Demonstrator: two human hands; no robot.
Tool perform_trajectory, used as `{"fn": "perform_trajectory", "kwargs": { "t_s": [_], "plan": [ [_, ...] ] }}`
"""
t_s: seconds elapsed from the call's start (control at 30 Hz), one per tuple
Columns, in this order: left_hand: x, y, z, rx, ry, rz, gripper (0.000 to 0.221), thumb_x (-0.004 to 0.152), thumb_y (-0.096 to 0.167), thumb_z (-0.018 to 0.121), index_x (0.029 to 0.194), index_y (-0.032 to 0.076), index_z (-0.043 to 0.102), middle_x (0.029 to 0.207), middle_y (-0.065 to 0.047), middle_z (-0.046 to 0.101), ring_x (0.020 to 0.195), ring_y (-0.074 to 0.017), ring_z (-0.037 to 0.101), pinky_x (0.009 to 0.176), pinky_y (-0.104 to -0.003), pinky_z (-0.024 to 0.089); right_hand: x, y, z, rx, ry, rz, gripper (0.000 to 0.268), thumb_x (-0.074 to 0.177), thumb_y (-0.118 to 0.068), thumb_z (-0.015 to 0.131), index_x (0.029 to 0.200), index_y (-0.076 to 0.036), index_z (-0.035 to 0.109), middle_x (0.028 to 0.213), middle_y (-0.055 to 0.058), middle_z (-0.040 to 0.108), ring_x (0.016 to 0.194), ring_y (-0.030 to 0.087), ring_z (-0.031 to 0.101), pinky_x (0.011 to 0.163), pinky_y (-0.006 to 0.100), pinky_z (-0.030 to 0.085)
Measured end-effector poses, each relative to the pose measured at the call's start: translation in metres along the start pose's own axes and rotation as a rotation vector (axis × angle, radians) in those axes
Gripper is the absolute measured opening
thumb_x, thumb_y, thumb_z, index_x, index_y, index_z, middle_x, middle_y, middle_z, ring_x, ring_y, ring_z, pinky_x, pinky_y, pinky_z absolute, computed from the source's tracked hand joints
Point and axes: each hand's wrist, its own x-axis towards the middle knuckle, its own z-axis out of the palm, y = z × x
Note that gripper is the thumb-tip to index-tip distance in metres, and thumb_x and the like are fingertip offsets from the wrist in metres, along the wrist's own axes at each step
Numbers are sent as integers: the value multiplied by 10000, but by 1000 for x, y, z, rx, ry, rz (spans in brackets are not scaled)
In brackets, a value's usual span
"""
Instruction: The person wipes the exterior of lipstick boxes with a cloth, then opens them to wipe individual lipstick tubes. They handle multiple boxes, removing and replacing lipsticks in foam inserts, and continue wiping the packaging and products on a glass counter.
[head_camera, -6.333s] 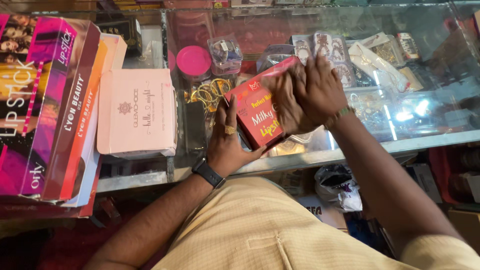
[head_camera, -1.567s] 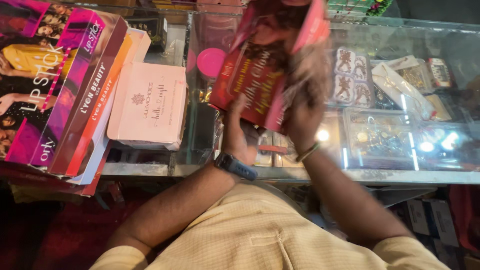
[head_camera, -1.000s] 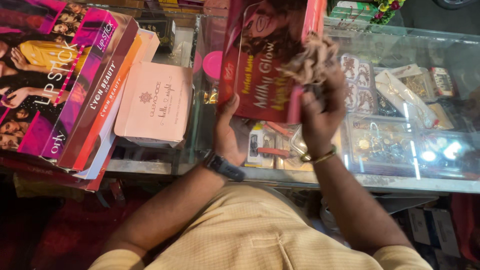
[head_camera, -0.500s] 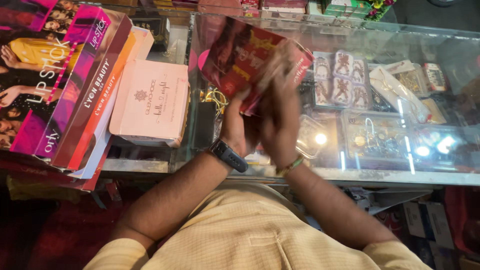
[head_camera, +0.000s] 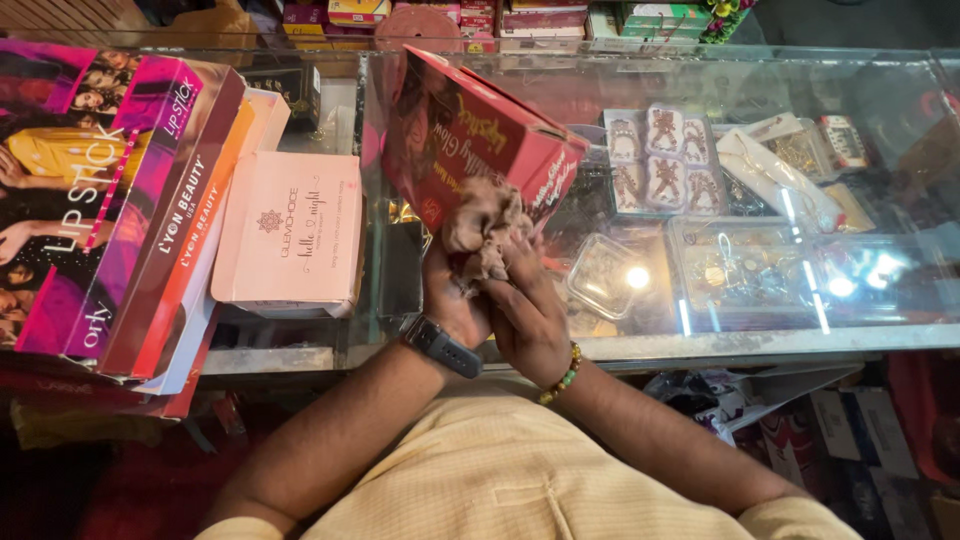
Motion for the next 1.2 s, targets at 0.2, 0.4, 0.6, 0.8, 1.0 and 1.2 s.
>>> {"fn": "perform_trajectory", "kwargs": {
  "t_s": [0.2,0.4,0.6,0.8,1.0,1.2],
  "plan": [
    [-4,-13,-29,-310,-543,-92,467,1170,375,545,1376,-44,561,1275,-201,671,1067,-309,614,1047,-465,486,30,60,-16,-202,248,-102,348,873,-117,736,1186,-71,591,1351,149,583,1231,318,560,1008,517,426],
    [-19,20,-51,221,-308,-178,618,881,339,711,1376,9,542,1320,-147,680,1232,-305,643,1082,-470,501,39,81,-61,505,-179,481,382,1090,-172,586,1427,-10,509,1455,162,522,1380,268,508,1167,420,414],
    [-40,9,-72,437,-249,-181,626,869,195,785,1415,22,533,1338,-127,647,1243,-258,621,1085,-456,496,93,71,-49,406,-172,584,405,1072,-172,534,1441,-3,528,1521,208,539,1423,297,490,1194,377,391],
    [-32,12,-66,445,-63,59,597,878,204,788,1400,36,552,1281,-108,648,1200,-258,618,1025,-444,526,62,48,-45,378,-117,423,463,1154,-106,410,1601,9,386,1716,178,352,1632,263,283,1348,373,209],
    [-25,69,-51,571,-191,129,693,827,181,841,1420,1,532,1295,-167,658,1228,-298,619,1048,-456,549,-87,39,-39,735,80,778,417,1067,-159,479,1462,-23,475,1456,185,485,1298,281,430,1035,395,334],
    [-25,70,-27,1192,-629,280,1163,773,176,848,1664,35,116,1695,-176,261,1557,-252,274,1247,-409,275,-40,93,-44,908,365,921,366,1100,-290,536,1314,0,598,1227,119,679,1020,198,671,843,347,552]
  ]
}}
